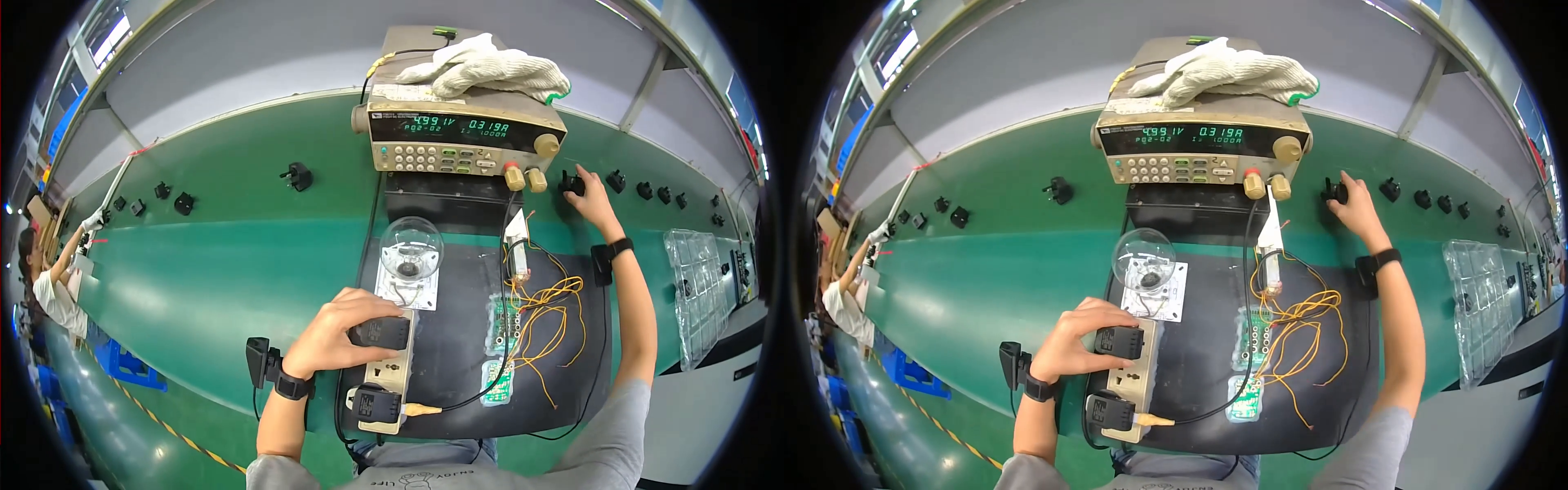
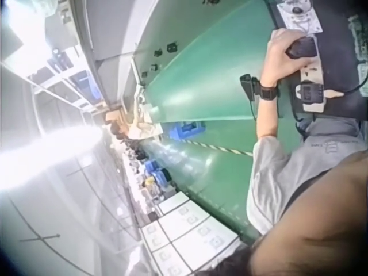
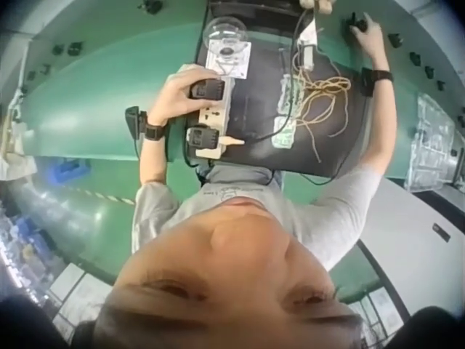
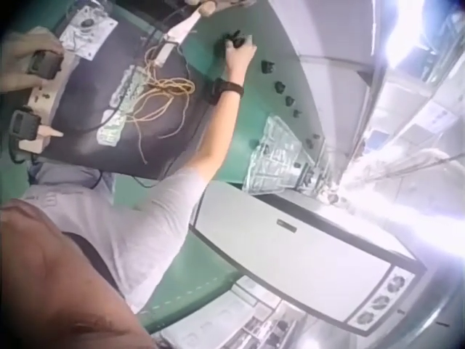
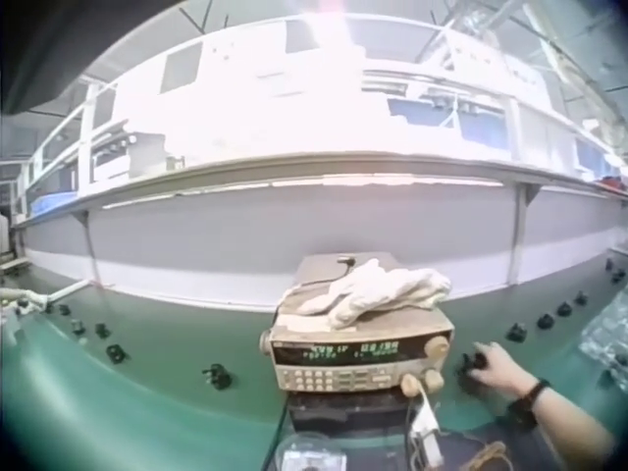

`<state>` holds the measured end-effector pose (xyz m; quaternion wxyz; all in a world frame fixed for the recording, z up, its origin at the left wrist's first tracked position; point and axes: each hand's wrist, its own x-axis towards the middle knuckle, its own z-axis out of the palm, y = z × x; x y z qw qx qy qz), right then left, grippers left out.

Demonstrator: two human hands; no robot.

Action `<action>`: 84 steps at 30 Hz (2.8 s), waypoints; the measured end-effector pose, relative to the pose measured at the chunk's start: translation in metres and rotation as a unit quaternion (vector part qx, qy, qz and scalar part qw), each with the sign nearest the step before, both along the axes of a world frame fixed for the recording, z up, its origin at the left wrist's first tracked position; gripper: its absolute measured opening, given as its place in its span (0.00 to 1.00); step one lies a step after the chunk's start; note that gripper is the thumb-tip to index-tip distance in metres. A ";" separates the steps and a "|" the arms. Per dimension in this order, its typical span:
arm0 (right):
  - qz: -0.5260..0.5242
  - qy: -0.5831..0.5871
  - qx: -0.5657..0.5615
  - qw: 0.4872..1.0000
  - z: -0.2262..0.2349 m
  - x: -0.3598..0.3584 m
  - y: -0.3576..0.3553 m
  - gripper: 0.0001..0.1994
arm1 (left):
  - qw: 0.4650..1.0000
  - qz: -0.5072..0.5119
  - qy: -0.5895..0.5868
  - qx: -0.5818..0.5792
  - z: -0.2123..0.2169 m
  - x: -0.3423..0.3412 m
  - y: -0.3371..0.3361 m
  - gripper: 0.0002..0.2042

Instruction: Testing electronic components and power adapters using a power supply unit and specialized testing jigs.

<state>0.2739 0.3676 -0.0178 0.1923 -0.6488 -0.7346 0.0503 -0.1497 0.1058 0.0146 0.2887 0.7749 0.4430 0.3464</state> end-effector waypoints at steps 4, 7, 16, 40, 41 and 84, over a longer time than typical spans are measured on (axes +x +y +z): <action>0.117 0.134 0.105 0.978 0.032 -0.023 -0.067 0.31 | 1.000 -0.005 -0.023 0.011 -0.001 0.000 0.000 0.22; 0.151 0.230 0.059 0.960 0.055 -0.048 -0.123 0.26 | 0.995 -0.018 -0.099 0.009 0.005 -0.006 -0.004 0.23; 0.269 0.318 -0.093 0.904 0.076 -0.122 -0.221 0.26 | 0.931 0.314 -0.068 0.177 -0.006 -0.046 0.090 0.25; 0.473 -0.019 -0.004 0.881 0.083 -0.238 -0.245 0.21 | 0.853 0.487 -0.169 0.079 -0.094 -0.096 0.055 0.23; 0.470 -0.032 0.007 0.882 0.085 -0.241 -0.246 0.21 | 0.859 0.481 -0.154 0.081 -0.094 -0.095 0.052 0.21; 0.345 0.078 0.055 0.934 0.043 -0.191 -0.247 0.09 | 0.894 0.427 0.096 0.099 -0.093 -0.088 0.062 0.11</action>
